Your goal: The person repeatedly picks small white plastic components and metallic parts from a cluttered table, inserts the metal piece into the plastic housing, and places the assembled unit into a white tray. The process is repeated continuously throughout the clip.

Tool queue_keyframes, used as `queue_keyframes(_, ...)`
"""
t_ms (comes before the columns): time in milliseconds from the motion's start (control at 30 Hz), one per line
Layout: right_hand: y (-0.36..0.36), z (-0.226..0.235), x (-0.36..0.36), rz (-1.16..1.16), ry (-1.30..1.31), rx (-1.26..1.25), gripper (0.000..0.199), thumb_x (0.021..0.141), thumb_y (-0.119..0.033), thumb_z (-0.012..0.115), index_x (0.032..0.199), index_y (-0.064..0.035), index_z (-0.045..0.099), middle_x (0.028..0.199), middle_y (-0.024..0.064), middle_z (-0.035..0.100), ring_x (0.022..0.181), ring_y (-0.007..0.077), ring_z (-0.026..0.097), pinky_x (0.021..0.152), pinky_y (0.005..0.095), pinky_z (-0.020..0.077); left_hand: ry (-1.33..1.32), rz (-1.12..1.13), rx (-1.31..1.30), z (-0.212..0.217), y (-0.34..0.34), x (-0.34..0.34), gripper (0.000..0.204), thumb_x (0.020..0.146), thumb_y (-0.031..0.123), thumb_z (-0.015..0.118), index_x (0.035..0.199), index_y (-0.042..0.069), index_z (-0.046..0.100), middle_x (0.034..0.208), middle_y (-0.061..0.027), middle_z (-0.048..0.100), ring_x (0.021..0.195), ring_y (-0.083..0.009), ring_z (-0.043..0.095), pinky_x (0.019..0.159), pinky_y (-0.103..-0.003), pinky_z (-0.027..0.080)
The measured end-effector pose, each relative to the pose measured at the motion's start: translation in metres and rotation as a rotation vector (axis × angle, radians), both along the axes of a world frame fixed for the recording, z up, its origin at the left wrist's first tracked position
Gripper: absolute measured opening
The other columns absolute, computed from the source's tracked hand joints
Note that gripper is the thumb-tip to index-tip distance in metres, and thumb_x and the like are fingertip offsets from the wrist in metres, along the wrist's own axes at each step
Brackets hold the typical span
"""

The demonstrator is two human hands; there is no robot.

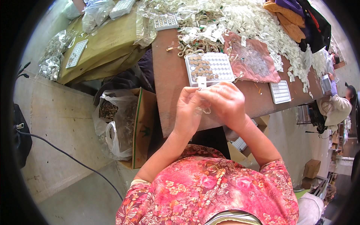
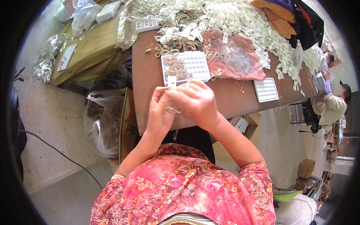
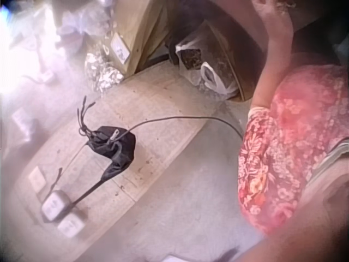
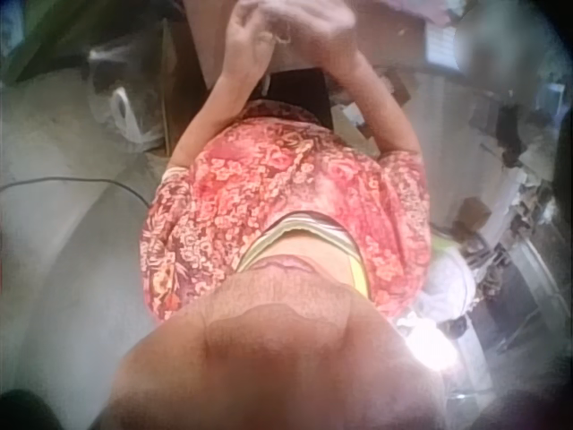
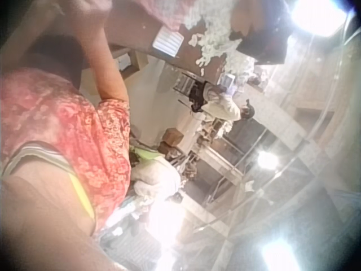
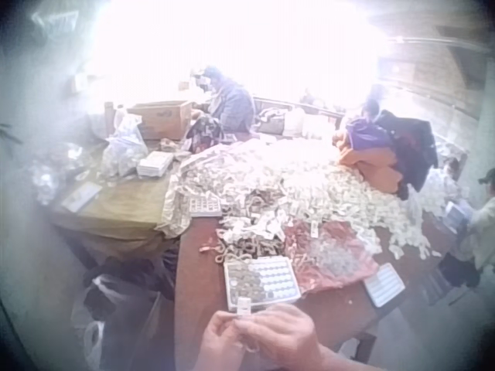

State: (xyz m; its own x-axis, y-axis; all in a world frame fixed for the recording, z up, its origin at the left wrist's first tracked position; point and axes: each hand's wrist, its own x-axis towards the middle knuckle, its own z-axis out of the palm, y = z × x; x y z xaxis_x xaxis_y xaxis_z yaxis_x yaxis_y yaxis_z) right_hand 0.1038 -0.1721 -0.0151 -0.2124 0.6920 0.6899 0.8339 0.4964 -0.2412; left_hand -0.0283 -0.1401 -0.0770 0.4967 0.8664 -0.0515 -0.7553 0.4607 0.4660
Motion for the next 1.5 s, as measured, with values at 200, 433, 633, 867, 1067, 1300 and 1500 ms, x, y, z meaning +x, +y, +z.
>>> queue_keyframes(200, -0.002, -0.008, 0.013, -0.290, 0.299, -0.053, 0.024, 0.080, -0.009, 0.069, 0.103, -0.0089, 0.070, 0.092, 0.0097, 0.069, 0.083, 0.0271, 0.065, 0.078, 0.0371, 0.0494, -0.006, -0.035, 0.031, 0.000, 0.000, -0.001, 0.015, 0.098, 0.017, 0.054, 0.108, 0.007, 0.051, 0.099, -0.0097, 0.062, 0.082, -0.0159, 0.060, 0.073, -0.031, 0.050)
queue_keyframes(433, 0.024, -0.013, 0.047, -0.323, -0.030, -0.159, 0.011, 0.077, -0.014, 0.070, 0.087, -0.0092, 0.070, 0.078, 0.0069, 0.064, 0.077, 0.0285, 0.059, 0.074, 0.0377, 0.0469, -0.019, -0.048, -0.034, 0.003, 0.000, -0.002, 0.014, 0.098, 0.015, 0.054, 0.109, 0.007, 0.050, 0.096, -0.0130, 0.061, 0.080, -0.0182, 0.059, 0.071, -0.030, 0.049)
queue_keyframes(633, 0.026, -0.001, 0.041, -0.281, 0.181, -0.300, 0.007, 0.077, -0.011, 0.070, 0.082, -0.0070, 0.067, 0.078, 0.0082, 0.064, 0.072, 0.0271, 0.060, 0.066, 0.0374, 0.0482, -0.010, -0.043, -0.032, 0.005, -0.001, -0.002, 0.016, 0.097, 0.016, 0.056, 0.109, 0.007, 0.052, 0.095, -0.0106, 0.061, 0.079, -0.0159, 0.058, 0.073, -0.028, 0.049)
queue_keyframes(867, 0.005, 0.010, 0.005, -0.055, 0.281, -0.180, 0.012, 0.077, -0.004, 0.071, 0.088, -0.0057, 0.066, 0.080, 0.0090, 0.064, 0.068, 0.0257, 0.064, 0.060, 0.0331, 0.0515, 0.005, -0.050, 0.007, 0.003, 0.000, -0.001, 0.015, 0.096, 0.014, 0.057, 0.108, 0.006, 0.052, 0.096, -0.0082, 0.063, 0.078, -0.0164, 0.060, 0.073, -0.030, 0.050)
queue_keyframes(1067, 0.002, 0.007, -0.003, -0.093, 0.359, -0.252, 0.009, 0.078, -0.006, 0.069, 0.086, -0.0056, 0.065, 0.078, 0.0099, 0.062, 0.068, 0.0282, 0.063, 0.060, 0.0350, 0.0514, 0.048, -0.037, 0.048, 0.001, -0.001, -0.001, 0.012, 0.097, 0.013, 0.056, 0.106, 0.006, 0.053, 0.096, -0.0072, 0.064, 0.078, -0.0164, 0.061, 0.072, -0.030, 0.051)
queue_keyframes(1300, 0.001, 0.007, 0.003, -0.102, 0.233, -0.330, 0.012, 0.076, -0.011, 0.069, 0.088, -0.0081, 0.068, 0.078, 0.0076, 0.063, 0.072, 0.0263, 0.064, 0.065, 0.0351, 0.0506, 0.025, -0.054, 0.045, 0.002, 0.000, -0.004, 0.013, 0.097, 0.014, 0.055, 0.107, 0.006, 0.053, 0.098, -0.0067, 0.063, 0.078, -0.0161, 0.062, 0.071, -0.029, 0.051)
queue_keyframes(1500, -0.003, -0.012, -0.004, -0.081, 0.115, 0.049, 0.027, 0.072, -0.012, 0.072, 0.099, -0.0114, 0.071, 0.089, 0.0058, 0.068, 0.078, 0.0232, 0.065, 0.073, 0.0359, 0.0491, 0.022, -0.018, -0.004, 0.003, -0.001, -0.003, 0.013, 0.096, 0.015, 0.057, 0.105, 0.006, 0.054, 0.096, -0.0068, 0.063, 0.079, -0.0141, 0.061, 0.070, -0.027, 0.050)
